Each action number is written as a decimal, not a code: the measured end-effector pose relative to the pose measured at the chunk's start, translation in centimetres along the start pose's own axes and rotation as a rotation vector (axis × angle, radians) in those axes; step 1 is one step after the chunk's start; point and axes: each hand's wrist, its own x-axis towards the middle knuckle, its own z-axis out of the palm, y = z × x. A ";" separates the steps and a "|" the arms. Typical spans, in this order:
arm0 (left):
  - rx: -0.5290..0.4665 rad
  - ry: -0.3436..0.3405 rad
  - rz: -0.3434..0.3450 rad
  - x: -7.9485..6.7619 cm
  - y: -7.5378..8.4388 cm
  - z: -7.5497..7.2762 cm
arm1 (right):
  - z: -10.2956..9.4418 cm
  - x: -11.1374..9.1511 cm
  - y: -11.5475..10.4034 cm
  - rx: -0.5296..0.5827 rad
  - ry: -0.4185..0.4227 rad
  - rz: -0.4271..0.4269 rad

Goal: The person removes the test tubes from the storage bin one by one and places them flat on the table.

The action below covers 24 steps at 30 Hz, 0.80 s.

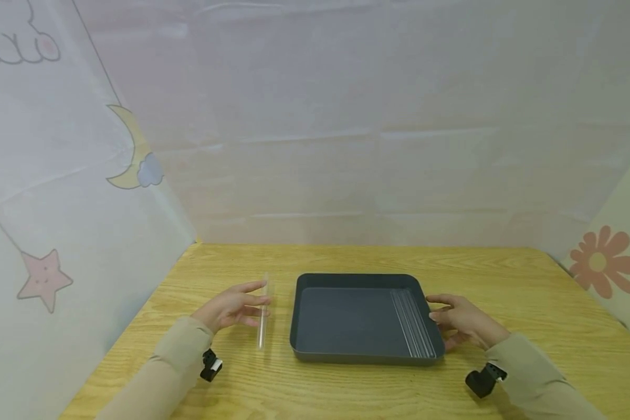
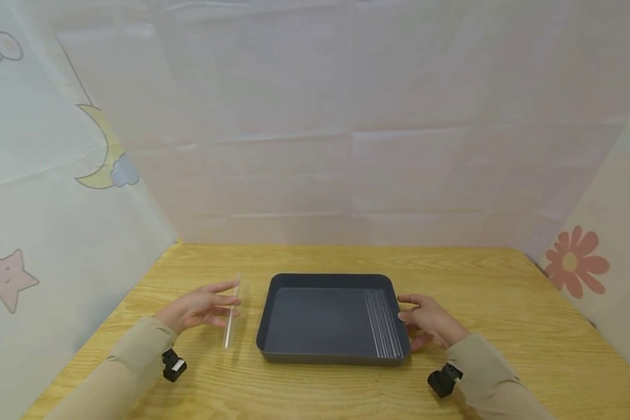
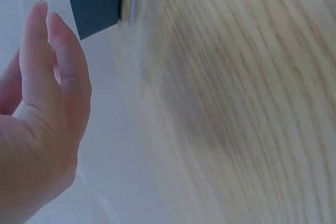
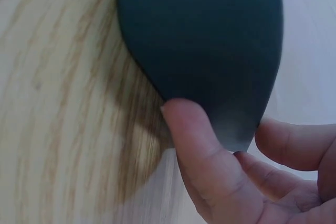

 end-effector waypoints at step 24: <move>0.174 0.154 -0.054 0.6 -0.3 -0.8 | -0.2 0.0 0.1 0.012 -0.018 -0.010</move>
